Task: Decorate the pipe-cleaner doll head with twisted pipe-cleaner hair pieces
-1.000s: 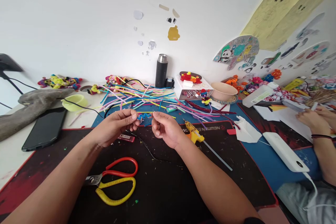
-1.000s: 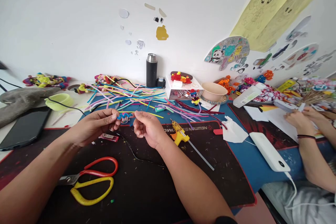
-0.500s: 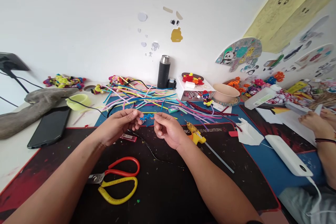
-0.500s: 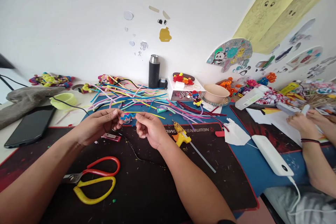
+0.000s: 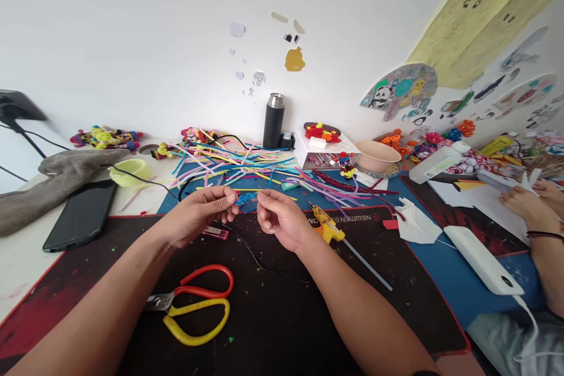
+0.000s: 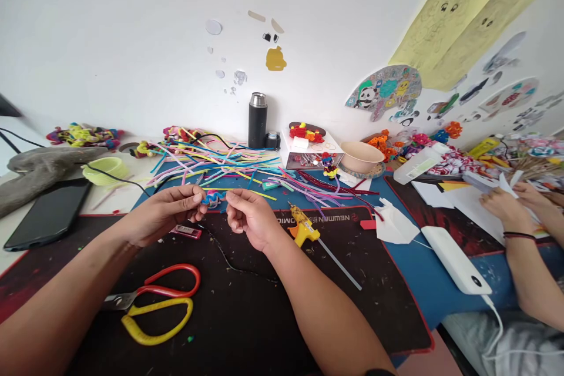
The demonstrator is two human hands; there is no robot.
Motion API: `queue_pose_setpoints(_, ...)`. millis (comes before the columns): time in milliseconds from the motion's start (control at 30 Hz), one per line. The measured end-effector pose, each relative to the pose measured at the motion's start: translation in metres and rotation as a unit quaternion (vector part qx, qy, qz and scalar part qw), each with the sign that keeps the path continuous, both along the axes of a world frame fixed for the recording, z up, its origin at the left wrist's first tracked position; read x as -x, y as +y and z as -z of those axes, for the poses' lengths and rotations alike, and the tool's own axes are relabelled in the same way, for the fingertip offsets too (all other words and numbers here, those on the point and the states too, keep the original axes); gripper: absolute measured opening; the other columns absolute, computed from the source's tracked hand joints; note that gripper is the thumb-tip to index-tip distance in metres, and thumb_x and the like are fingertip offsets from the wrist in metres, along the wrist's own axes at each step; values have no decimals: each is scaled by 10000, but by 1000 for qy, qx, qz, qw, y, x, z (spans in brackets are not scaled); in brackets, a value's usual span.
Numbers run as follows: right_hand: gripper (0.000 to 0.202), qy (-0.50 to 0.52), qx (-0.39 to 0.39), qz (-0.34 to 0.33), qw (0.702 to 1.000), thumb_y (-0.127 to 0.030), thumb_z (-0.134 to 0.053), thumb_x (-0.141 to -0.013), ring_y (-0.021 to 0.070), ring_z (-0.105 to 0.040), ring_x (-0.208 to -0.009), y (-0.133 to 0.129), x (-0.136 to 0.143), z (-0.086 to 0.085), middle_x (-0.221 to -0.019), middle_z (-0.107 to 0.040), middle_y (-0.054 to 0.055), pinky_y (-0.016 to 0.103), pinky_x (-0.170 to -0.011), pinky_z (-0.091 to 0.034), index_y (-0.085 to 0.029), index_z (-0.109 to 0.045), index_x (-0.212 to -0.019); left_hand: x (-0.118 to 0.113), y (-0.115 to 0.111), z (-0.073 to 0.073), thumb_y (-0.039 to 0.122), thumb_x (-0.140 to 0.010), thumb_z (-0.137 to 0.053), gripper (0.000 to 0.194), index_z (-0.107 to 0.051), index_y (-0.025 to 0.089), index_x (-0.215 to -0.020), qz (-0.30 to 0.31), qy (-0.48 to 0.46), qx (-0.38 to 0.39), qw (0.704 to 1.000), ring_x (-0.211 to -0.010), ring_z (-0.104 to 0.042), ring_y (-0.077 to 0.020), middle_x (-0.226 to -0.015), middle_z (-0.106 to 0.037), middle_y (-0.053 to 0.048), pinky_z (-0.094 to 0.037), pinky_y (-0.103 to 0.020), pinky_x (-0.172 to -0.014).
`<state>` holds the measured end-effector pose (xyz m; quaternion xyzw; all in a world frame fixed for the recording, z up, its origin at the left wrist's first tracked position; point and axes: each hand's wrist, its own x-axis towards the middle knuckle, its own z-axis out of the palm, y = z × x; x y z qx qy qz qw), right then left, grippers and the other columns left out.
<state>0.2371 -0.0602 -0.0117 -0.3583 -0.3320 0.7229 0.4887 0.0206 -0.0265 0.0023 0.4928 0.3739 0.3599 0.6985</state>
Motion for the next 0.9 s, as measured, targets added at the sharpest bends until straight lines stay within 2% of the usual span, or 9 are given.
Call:
queue_pose_setpoints(100, 464, -4, -1, 0, 1000, -501, -964, -700, 71, -459, -440, 0, 0, 0, -620, -597, -66, 231, -433, -198, -199, -665, -885, 0, 1, 2, 569, -655, -1016, 462, -798, 181, -780, -2, -5, 4, 1000, -682, -652, -163, -764, -751, -53, -518, -253, -648)
queue_pose_setpoints(267, 458, -27, -21, -1, 999, -530, -943, -727, 70, -468, -442, -1, 1, 0, -622, -600, -60, 233, -432, -215, -193, -653, -837, 2, 2, 4, 624, -656, -996, 540, -845, 180, -924, -20, -7, 4, 1000, -679, -658, -167, -755, -755, -61, -521, -247, -633)
queue_pose_setpoints(500, 443, -40, -25, -5, 999, -528, -931, -744, 70, -466, -439, -2, 2, 1, -622, -597, -61, 235, -424, -221, -196, -649, -829, 1, 0, 0, 572, -678, -1003, 525, -854, 187, -1003, 11, -9, -10, 1000, -712, -664, -175, -842, -784, -77, -521, -267, -666)
queue_pose_setpoints(700, 436, -45, -30, -8, 999, -540, -922, -747, 79, -479, -438, -3, 4, 1, -618, -607, -56, 236, -418, -234, -198, -672, -849, -4, -1, 3, 500, -696, -1009, 403, -825, 178, -853, 19, -1, -21, 1000, -694, -637, -162, -744, -738, -45, -506, -254, -658)
queue_pose_setpoints(900, 461, -42, -29, -3, 999, -561, -911, -752, 72, -473, -436, -3, 3, 0, -624, -605, -58, 229, -418, -226, -178, -733, -938, -4, -1, 6, 485, -656, -1034, 424, -805, 178, -839, -13, -28, 11, 999, -677, -650, -151, -769, -749, -41, -518, -247, -660)
